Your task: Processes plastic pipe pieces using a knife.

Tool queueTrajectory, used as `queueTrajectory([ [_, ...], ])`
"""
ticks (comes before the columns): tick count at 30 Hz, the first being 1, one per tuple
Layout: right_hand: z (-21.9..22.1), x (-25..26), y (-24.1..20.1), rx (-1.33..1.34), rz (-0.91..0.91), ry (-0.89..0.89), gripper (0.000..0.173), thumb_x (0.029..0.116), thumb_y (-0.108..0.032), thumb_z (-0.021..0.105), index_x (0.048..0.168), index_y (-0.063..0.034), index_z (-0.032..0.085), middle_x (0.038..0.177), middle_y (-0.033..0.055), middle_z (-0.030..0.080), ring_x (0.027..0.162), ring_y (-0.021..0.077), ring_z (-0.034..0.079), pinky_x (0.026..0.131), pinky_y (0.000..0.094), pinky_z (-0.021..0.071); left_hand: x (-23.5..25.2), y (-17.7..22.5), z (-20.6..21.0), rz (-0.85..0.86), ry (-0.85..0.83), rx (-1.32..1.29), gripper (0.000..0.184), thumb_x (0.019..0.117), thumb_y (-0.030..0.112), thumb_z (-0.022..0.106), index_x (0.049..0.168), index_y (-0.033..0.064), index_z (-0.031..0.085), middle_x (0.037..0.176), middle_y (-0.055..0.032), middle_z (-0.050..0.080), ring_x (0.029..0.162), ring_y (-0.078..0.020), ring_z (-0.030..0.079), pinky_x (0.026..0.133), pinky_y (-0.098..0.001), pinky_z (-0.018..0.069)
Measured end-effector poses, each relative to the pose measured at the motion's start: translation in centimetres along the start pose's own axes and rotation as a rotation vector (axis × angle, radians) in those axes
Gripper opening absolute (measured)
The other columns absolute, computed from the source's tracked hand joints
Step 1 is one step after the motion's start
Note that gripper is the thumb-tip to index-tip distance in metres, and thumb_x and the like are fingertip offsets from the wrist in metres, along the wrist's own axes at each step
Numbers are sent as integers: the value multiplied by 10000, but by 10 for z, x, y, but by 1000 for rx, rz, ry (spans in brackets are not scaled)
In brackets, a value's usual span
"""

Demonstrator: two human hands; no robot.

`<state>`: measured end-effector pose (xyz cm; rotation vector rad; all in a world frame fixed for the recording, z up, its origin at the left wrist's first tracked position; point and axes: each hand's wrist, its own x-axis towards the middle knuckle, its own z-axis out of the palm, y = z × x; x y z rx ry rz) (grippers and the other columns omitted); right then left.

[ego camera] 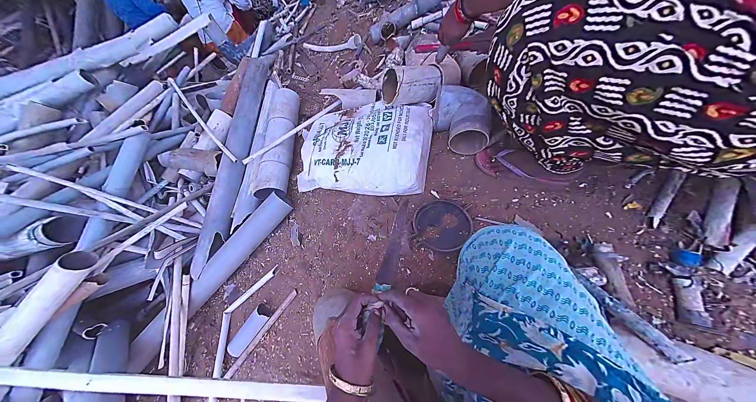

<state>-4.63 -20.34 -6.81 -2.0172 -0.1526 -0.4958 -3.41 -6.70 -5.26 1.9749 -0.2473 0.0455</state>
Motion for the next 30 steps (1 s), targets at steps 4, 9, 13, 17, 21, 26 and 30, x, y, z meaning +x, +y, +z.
queueTrajectory([
  [4,2,1,0,11,6,16,202,871,-75,588,959,11,749,691,131,662,570,243,643,544,357,526,-2,-2,5,57,74,108,171,904,49,587,975,-69,689,831,-48,705,702,48,635,669,-124,537],
  [9,-11,7,-6,172,191,-165,203,912,-43,555,1009,54,705,714,144,632,604,239,594,594,378,492,-2,-4,10,96,114,102,174,892,39,595,976,-81,690,825,-45,721,701,57,648,671,-120,543],
  [13,-20,14,-6,361,399,-310,203,947,-61,528,1040,56,665,728,65,558,626,109,489,607,278,417,-1,2,9,0,110,34,231,884,20,634,1084,-92,603,830,-10,742,687,62,661,657,-128,546],
  [17,-20,18,-1,486,455,-343,173,957,-51,523,1010,48,654,713,-8,515,609,13,443,583,190,375,1,-4,4,-8,61,89,187,907,57,626,1015,-59,724,853,-46,743,707,48,657,689,-131,547],
  [21,-16,18,3,562,457,-310,152,950,-34,542,985,47,666,703,-42,513,600,-36,425,567,143,351,5,-1,-2,-83,14,81,158,900,79,626,980,-35,700,796,-1,702,650,47,617,631,-134,520],
  [26,-11,15,6,492,372,-267,300,946,-68,580,1221,37,632,765,23,583,633,34,488,613,207,425,11,12,-9,-290,-71,-48,122,957,66,529,984,-5,626,747,59,620,638,39,585,624,-147,497],
  [30,-2,6,11,313,-21,-165,251,914,-37,571,1080,35,746,800,152,703,626,182,603,616,306,499,14,14,-13,-391,-65,-202,182,945,32,422,924,35,603,704,78,583,593,28,567,584,-157,497],
])
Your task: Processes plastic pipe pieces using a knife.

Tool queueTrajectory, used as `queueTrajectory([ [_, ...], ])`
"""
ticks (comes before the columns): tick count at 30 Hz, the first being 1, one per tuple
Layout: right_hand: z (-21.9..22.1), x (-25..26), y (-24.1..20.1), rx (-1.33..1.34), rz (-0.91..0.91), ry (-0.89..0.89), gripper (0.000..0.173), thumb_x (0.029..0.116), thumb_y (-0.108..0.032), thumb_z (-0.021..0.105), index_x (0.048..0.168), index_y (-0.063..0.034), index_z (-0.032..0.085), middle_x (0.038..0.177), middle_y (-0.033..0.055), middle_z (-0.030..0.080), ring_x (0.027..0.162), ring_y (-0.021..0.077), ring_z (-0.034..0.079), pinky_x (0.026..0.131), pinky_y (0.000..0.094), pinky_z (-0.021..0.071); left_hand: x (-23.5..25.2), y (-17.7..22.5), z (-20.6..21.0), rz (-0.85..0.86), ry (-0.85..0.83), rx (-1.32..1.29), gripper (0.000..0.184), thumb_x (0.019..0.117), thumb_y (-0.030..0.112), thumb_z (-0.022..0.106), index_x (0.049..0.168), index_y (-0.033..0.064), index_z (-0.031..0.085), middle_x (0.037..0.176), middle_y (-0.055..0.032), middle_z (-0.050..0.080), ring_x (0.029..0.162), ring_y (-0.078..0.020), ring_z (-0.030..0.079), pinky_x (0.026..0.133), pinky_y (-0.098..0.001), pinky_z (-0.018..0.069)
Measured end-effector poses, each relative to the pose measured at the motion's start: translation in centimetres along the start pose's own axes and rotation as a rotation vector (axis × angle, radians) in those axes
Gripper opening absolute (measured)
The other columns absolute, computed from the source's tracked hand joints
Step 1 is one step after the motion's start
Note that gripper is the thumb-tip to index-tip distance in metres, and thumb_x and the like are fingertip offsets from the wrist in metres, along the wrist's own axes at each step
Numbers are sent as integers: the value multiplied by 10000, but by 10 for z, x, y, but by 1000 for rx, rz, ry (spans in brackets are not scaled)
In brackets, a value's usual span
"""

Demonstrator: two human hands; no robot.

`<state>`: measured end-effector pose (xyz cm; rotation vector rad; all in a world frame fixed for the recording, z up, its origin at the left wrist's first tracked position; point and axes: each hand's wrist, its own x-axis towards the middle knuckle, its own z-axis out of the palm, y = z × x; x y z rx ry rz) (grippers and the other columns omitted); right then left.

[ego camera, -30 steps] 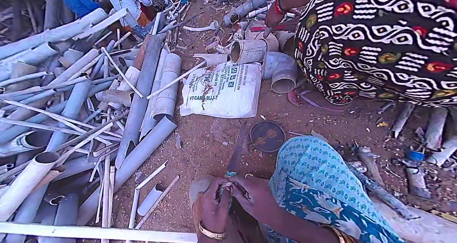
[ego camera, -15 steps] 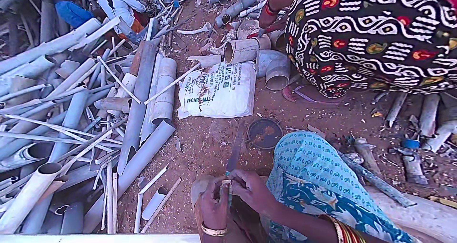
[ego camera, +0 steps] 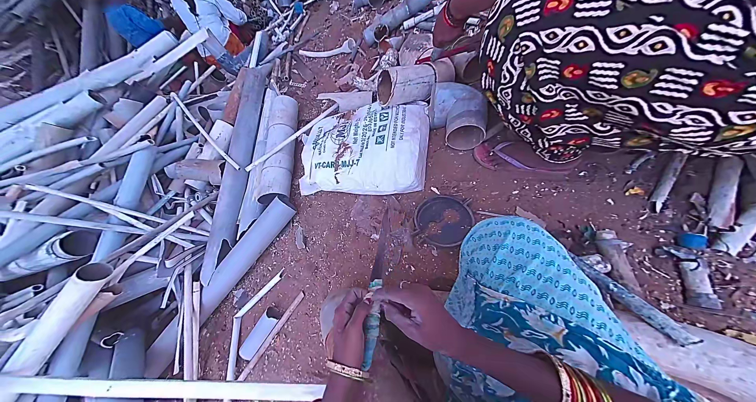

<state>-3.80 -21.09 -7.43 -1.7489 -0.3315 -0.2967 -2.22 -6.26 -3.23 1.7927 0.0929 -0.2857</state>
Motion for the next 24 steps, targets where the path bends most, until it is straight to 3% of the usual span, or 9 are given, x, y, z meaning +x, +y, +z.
queueTrajectory([
  [3,7,-5,4,-158,-126,24,224,918,-79,582,1037,-14,761,720,141,673,558,242,602,539,352,488,-1,2,-2,-32,21,-104,250,932,20,374,866,72,609,675,88,596,560,19,568,542,-162,496],
  [8,6,-3,2,-122,-135,37,204,929,-105,570,953,12,735,678,124,638,550,188,569,538,286,459,-4,7,0,-78,67,-185,303,929,0,356,807,97,616,676,83,618,585,20,580,568,-160,499],
  [12,6,-3,-1,-134,-40,57,193,901,-147,636,886,20,733,632,111,604,533,187,530,540,301,433,-7,1,2,10,60,-42,281,935,20,367,844,71,629,697,100,607,625,42,584,613,-147,500],
  [17,4,-2,-11,-229,70,-17,137,850,-85,654,866,36,717,670,155,638,585,289,625,572,412,503,-8,-8,2,93,31,198,211,924,116,460,906,44,657,702,95,590,626,47,562,620,-164,475],
  [19,-2,1,-13,-59,198,-64,135,866,-66,640,879,54,702,690,126,623,613,197,577,595,334,463,-7,-9,3,81,19,163,154,932,112,500,911,43,635,698,90,590,608,40,564,603,-163,482],
  [21,-10,8,-16,254,408,-73,59,890,-42,610,874,-5,654,681,-42,536,583,-27,466,553,141,382,-8,-4,5,56,29,80,129,961,80,484,930,40,603,693,95,576,594,47,556,585,-143,480],
  [22,-14,12,-18,400,486,-46,68,876,-10,592,841,-57,626,651,-105,521,539,-74,456,508,105,372,-8,-2,6,46,38,29,138,972,65,461,942,40,594,690,100,572,588,50,555,579,-138,480],
  [24,-20,16,-21,568,573,-8,154,865,31,574,812,-106,619,618,-139,533,487,-68,460,462,116,380,-6,-1,7,25,49,-93,174,995,53,402,947,62,569,664,100,577,540,43,549,514,-130,467],
])
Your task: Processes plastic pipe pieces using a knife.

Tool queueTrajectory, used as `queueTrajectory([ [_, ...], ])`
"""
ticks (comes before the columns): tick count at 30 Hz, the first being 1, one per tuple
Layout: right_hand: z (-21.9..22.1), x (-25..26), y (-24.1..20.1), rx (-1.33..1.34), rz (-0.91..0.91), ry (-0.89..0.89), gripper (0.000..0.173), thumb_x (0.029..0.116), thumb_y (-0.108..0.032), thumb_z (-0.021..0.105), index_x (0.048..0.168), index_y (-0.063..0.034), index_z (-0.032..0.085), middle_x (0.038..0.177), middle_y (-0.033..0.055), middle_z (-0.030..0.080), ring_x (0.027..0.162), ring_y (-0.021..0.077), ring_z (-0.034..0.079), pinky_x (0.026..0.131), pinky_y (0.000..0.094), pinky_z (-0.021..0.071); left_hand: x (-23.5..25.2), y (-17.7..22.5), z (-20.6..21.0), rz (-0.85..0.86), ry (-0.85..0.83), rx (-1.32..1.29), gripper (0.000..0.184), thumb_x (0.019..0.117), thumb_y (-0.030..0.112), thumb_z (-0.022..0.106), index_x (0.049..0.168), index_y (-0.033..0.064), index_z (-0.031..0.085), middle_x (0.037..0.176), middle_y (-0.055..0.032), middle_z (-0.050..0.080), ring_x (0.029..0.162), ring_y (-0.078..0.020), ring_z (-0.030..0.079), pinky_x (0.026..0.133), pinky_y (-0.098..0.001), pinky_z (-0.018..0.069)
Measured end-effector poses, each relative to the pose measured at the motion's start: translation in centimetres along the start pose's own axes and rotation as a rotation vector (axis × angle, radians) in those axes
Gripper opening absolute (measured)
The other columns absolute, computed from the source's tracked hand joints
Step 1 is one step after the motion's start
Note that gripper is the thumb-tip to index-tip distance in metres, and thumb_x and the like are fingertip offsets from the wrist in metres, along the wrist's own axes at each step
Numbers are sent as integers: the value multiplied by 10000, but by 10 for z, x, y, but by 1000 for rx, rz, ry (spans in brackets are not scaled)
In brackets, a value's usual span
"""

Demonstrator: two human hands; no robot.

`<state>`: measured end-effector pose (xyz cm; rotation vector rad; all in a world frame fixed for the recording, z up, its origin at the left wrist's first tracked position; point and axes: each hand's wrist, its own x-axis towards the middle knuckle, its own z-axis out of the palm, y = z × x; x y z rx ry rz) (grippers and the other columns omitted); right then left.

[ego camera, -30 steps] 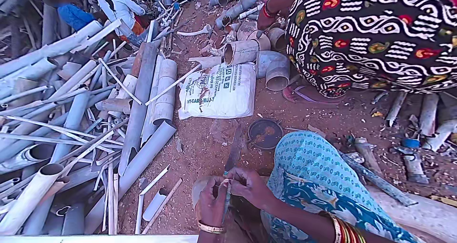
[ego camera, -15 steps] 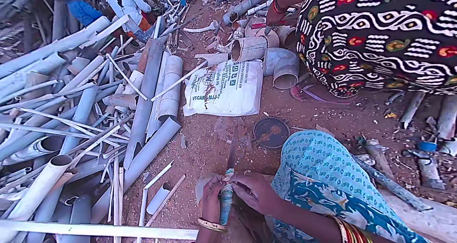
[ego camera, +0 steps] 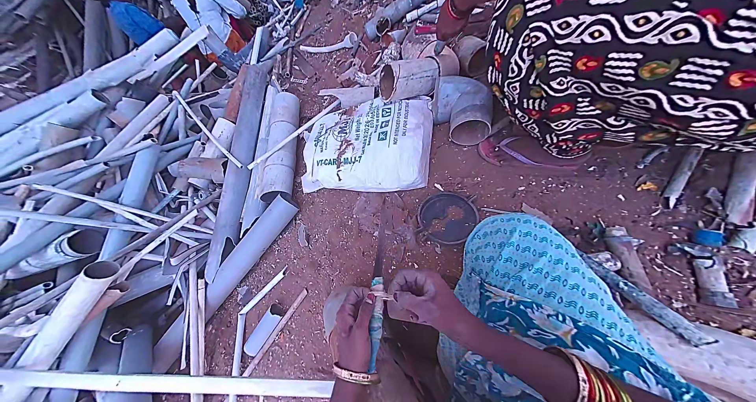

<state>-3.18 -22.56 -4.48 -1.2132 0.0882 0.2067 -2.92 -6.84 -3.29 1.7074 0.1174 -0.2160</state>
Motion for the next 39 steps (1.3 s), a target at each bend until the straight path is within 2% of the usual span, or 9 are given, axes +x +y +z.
queueTrajectory([
  [6,-5,3,2,15,-57,-10,191,831,34,565,771,-145,595,607,-159,512,495,-75,455,475,114,381,4,9,-6,-84,-12,-493,285,1057,138,217,1068,81,495,624,46,600,415,5,520,387,-126,434],
  [9,-7,7,8,-30,-36,-45,175,840,27,575,769,-132,592,596,-155,510,485,-78,453,471,112,377,3,8,-13,-85,-112,-641,286,1076,293,377,1149,67,536,613,37,613,429,-11,545,408,-138,451],
  [16,-21,12,8,-30,-100,-146,260,1002,-98,365,1083,-37,603,901,-80,634,671,-43,594,631,144,522,2,9,-20,-70,-133,-651,333,1085,251,300,1020,112,595,601,47,644,441,-15,583,424,-143,476],
  [19,-19,12,1,-59,-153,-149,279,1042,-192,406,1049,-36,637,864,-99,633,717,-45,604,682,147,523,0,5,-18,14,-130,-520,231,1046,277,474,1146,83,551,634,68,652,458,0,584,431,-139,481],
  [24,6,4,5,-173,-340,-135,186,940,-86,641,1036,70,674,872,8,673,763,-75,598,713,90,487,-1,-1,-9,197,-179,-241,781,901,466,695,1395,-35,356,717,170,632,512,79,531,470,-108,445],
  [27,11,6,11,-400,-593,42,169,919,-43,625,964,86,723,836,141,710,760,64,652,743,161,510,-1,1,-6,188,-145,-103,530,1022,319,468,1359,-86,412,758,142,625,594,54,586,574,-131,522],
  [30,14,10,17,-796,-848,168,133,902,-91,637,877,-8,738,768,143,698,656,241,677,605,308,541,-6,3,3,-60,3,-242,363,1042,149,274,1131,17,600,839,56,709,777,-9,688,766,-209,583],
  [33,22,6,24,-952,-851,149,103,863,-83,648,874,-25,732,777,152,680,618,287,672,529,355,542,-4,1,10,-174,106,-293,417,1103,176,255,1008,37,636,748,15,691,667,-35,676,652,-212,585],
  [39,24,-1,7,-761,-523,49,158,875,-6,654,994,58,737,857,208,705,734,320,696,698,392,569,1,6,10,-43,141,-231,370,1101,112,213,1025,27,565,581,71,606,454,-1,575,456,-156,512],
])
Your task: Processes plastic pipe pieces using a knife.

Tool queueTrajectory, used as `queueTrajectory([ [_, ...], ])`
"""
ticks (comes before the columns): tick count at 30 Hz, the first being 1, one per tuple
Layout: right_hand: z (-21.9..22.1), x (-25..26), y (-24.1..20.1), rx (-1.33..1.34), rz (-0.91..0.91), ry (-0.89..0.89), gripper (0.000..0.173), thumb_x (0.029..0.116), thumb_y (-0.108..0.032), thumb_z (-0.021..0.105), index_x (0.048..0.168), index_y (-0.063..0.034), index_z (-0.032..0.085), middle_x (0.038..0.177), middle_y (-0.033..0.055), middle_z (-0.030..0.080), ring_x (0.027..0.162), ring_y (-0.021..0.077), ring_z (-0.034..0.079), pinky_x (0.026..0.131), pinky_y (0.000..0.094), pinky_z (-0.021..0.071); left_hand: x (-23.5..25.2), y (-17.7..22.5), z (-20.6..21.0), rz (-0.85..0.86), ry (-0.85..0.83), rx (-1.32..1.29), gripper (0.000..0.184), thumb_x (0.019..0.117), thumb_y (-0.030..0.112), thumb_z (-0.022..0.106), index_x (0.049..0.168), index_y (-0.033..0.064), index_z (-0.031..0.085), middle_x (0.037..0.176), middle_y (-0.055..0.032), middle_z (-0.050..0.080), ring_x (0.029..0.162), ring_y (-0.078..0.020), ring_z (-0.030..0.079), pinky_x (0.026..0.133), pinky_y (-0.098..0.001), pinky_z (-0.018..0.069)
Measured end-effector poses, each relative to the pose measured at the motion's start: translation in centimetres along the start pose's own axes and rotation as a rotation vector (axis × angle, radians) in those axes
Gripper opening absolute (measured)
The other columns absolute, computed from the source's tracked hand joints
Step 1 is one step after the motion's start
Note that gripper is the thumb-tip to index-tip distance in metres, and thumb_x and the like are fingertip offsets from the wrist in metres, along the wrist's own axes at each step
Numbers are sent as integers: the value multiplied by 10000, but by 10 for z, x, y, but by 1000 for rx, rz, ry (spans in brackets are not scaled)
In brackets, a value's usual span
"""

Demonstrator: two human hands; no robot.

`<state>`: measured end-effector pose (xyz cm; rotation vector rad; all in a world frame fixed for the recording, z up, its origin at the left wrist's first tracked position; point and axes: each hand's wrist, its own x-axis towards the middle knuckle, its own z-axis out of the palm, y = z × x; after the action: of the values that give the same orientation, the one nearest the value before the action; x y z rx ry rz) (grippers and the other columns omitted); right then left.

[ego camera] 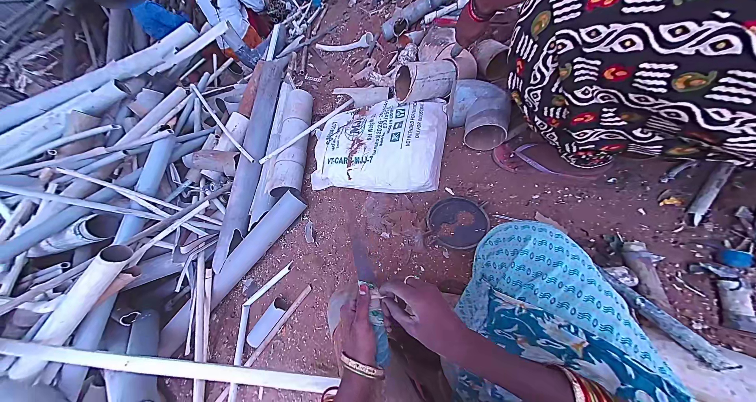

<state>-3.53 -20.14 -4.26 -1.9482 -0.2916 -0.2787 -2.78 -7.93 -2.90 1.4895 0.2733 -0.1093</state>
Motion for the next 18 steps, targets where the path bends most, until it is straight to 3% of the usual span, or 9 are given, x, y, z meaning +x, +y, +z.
queueTrajectory([
  [5,-1,3,-6,-108,-77,-10,120,887,-11,646,929,50,740,853,217,700,758,341,716,678,386,586,1,6,0,55,18,-94,389,1099,107,187,988,47,555,542,55,610,413,-20,571,411,-166,495],
  [10,-1,6,0,-90,-134,14,111,884,-11,639,920,41,730,866,207,705,803,330,723,704,348,587,1,9,-2,-33,-2,-212,417,1111,139,174,968,48,554,539,12,608,402,-46,569,386,-184,484],
  [14,-3,5,6,-87,-89,-42,132,898,-6,625,951,50,733,897,225,708,820,361,720,715,399,587,5,5,-5,-114,-47,-233,459,1118,178,153,936,44,553,541,-4,612,397,-55,569,388,-184,486],
  [16,-5,2,12,-72,-44,-79,145,919,-20,612,977,53,723,882,228,699,815,381,709,715,447,575,7,4,-9,-169,-93,-173,536,1119,255,99,982,16,559,575,-20,628,424,-65,585,416,-188,504],
  [18,-4,-2,20,-80,-41,-62,149,919,-40,597,975,42,708,798,206,670,715,362,682,643,445,552,7,3,-13,-186,-154,-122,599,1098,287,23,1091,-6,545,639,-21,642,489,-67,605,469,-185,518],
])
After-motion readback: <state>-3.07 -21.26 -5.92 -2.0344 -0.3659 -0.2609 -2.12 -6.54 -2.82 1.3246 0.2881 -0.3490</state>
